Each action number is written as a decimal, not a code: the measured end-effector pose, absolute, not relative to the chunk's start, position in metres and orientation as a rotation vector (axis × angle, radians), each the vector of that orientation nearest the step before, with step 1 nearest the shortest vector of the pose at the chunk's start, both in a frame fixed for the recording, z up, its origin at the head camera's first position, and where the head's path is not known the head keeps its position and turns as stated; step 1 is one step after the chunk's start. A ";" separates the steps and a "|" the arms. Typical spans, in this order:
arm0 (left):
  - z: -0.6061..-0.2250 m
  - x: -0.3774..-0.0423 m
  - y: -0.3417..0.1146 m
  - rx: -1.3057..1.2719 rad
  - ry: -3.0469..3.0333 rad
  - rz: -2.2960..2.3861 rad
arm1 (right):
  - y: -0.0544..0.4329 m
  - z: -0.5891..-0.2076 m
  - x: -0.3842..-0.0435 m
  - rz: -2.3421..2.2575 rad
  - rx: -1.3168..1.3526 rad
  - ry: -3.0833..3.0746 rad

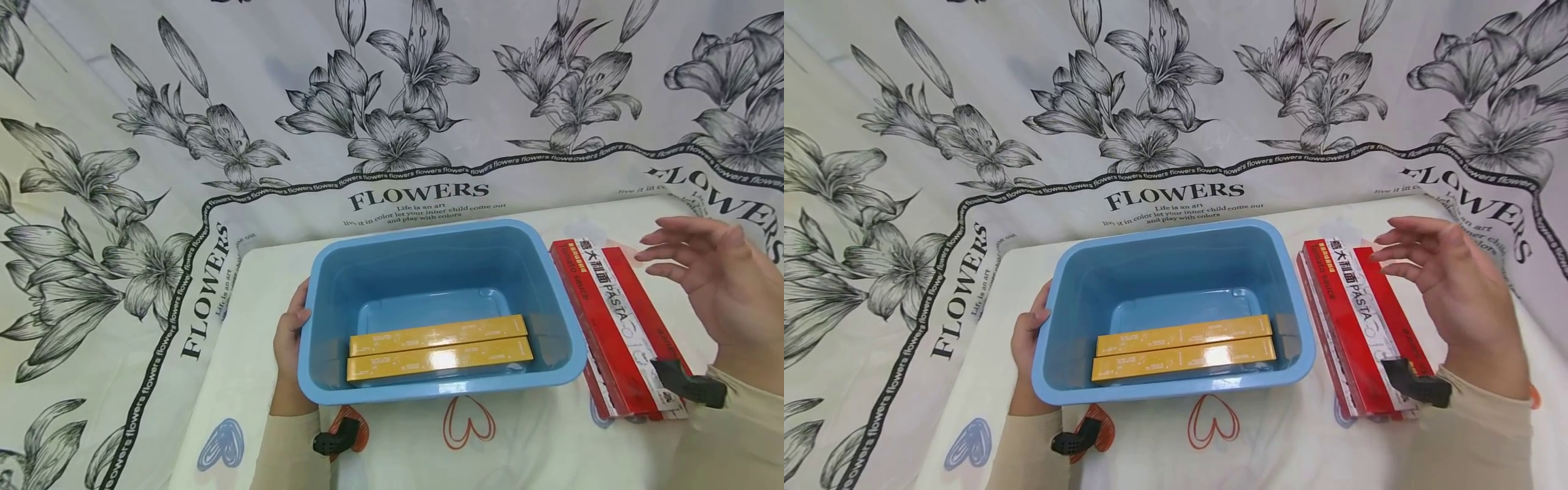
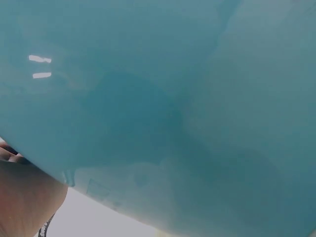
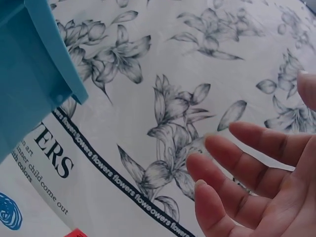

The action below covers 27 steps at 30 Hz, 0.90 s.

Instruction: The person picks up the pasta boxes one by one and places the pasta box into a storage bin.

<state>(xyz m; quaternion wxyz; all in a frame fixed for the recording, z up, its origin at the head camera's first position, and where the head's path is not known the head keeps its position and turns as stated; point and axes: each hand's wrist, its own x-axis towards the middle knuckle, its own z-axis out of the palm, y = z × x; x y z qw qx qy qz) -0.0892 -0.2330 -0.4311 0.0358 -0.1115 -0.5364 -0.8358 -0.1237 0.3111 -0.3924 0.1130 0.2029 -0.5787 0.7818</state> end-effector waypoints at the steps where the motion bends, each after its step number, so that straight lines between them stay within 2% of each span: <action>1: -0.431 -0.089 -0.233 -0.350 -1.643 -2.571 | 0.313 -0.394 -0.124 2.284 0.569 -1.708; 9: -0.431 -0.089 -0.232 -0.369 -1.627 -2.589 | 0.322 -0.397 -0.123 2.214 0.350 -1.798; 15: -0.430 -0.087 -0.232 -0.317 -1.667 -2.553 | 0.335 -0.407 -0.129 2.235 0.415 -1.827; 27: -0.429 -0.088 -0.232 -0.339 -1.627 -2.585 | 0.344 -0.413 -0.132 2.213 0.310 -1.896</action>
